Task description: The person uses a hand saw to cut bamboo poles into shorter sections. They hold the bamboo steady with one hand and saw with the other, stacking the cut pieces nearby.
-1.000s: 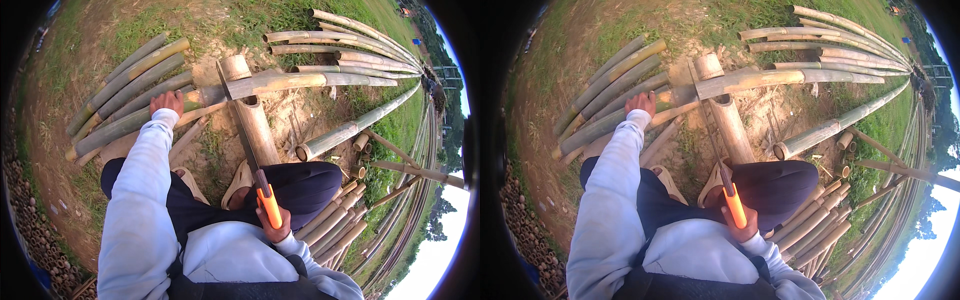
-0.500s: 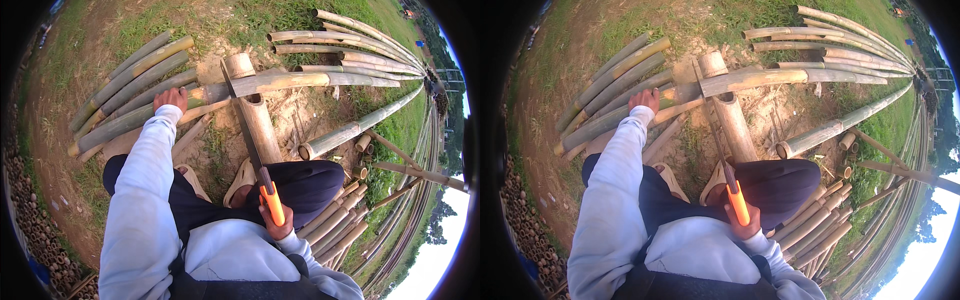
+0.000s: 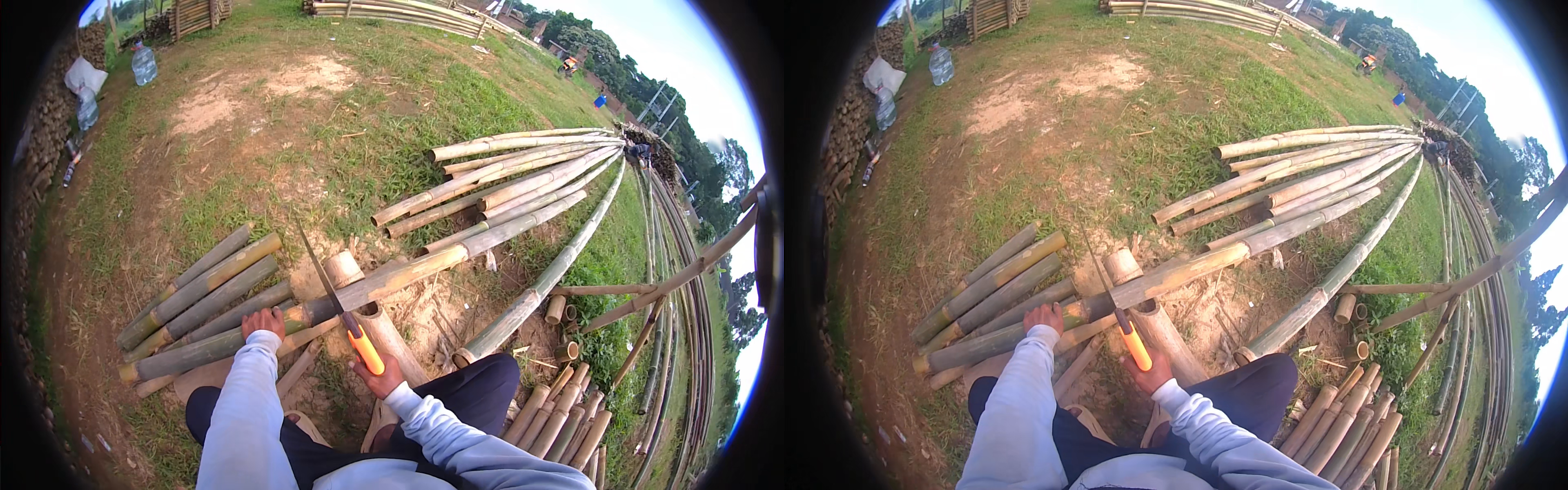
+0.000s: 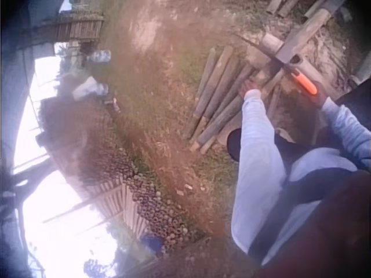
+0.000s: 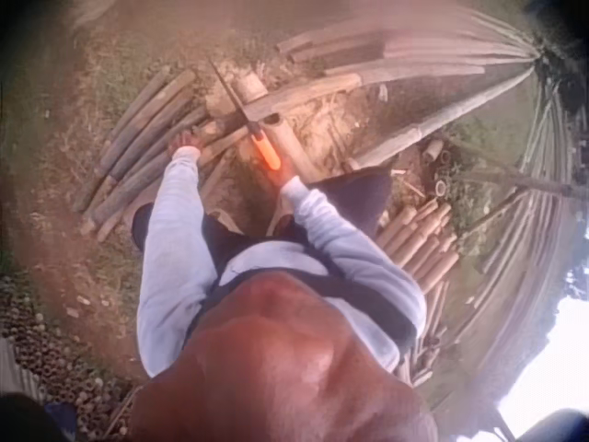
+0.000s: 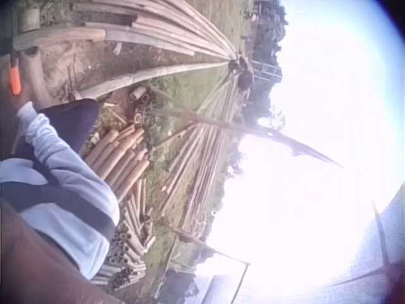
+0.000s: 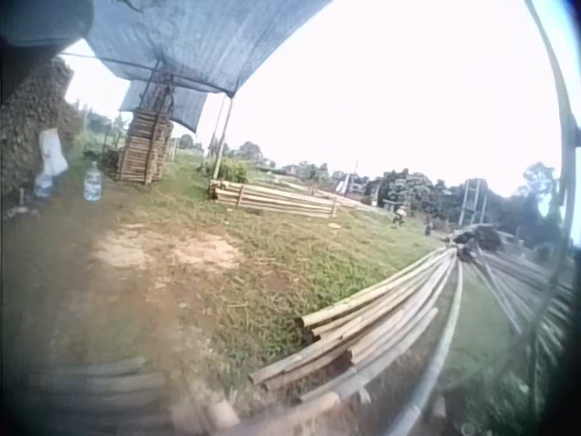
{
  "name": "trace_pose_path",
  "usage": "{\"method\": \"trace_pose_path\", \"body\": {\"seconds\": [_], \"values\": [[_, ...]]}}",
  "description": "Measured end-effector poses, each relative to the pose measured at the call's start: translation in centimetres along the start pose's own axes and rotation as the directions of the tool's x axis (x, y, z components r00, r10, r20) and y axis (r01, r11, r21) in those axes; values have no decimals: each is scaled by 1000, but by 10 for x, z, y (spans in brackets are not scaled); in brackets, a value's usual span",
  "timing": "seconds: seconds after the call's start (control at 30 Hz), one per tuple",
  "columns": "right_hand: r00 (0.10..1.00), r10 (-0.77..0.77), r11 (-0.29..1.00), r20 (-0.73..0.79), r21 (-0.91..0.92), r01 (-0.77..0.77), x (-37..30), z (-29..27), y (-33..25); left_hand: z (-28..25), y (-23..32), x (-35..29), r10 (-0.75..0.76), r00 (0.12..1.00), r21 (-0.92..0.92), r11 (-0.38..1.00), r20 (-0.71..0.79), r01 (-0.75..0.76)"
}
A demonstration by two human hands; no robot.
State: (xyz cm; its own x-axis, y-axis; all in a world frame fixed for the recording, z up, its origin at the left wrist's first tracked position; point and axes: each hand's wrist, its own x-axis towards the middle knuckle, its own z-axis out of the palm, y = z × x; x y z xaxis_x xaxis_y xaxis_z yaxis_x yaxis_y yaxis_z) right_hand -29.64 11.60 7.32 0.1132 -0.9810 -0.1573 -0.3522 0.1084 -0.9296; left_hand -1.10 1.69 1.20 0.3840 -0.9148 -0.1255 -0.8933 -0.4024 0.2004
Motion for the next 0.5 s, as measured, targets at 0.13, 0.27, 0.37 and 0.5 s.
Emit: {"method": "trace_pose_path", "body": {"seconds": [0.13,0.27,0.37,0.5], "values": [[994,-108,994,-22,-31,107,-2,2,-2,-3,-6,1,-34,999,19,999,11,33],[973,-202,979,-115,7,204,-6,8,1,-1,0,-1,-34,999,54,998,4,34],[985,-164,985,-51,-66,160,1,13,16,1,-3,0,-9,1000,34,999,-9,9],[993,-118,990,-12,-73,117,-7,5,14,-8,5,-2,-14,1000,23,1000,-7,15]]}}
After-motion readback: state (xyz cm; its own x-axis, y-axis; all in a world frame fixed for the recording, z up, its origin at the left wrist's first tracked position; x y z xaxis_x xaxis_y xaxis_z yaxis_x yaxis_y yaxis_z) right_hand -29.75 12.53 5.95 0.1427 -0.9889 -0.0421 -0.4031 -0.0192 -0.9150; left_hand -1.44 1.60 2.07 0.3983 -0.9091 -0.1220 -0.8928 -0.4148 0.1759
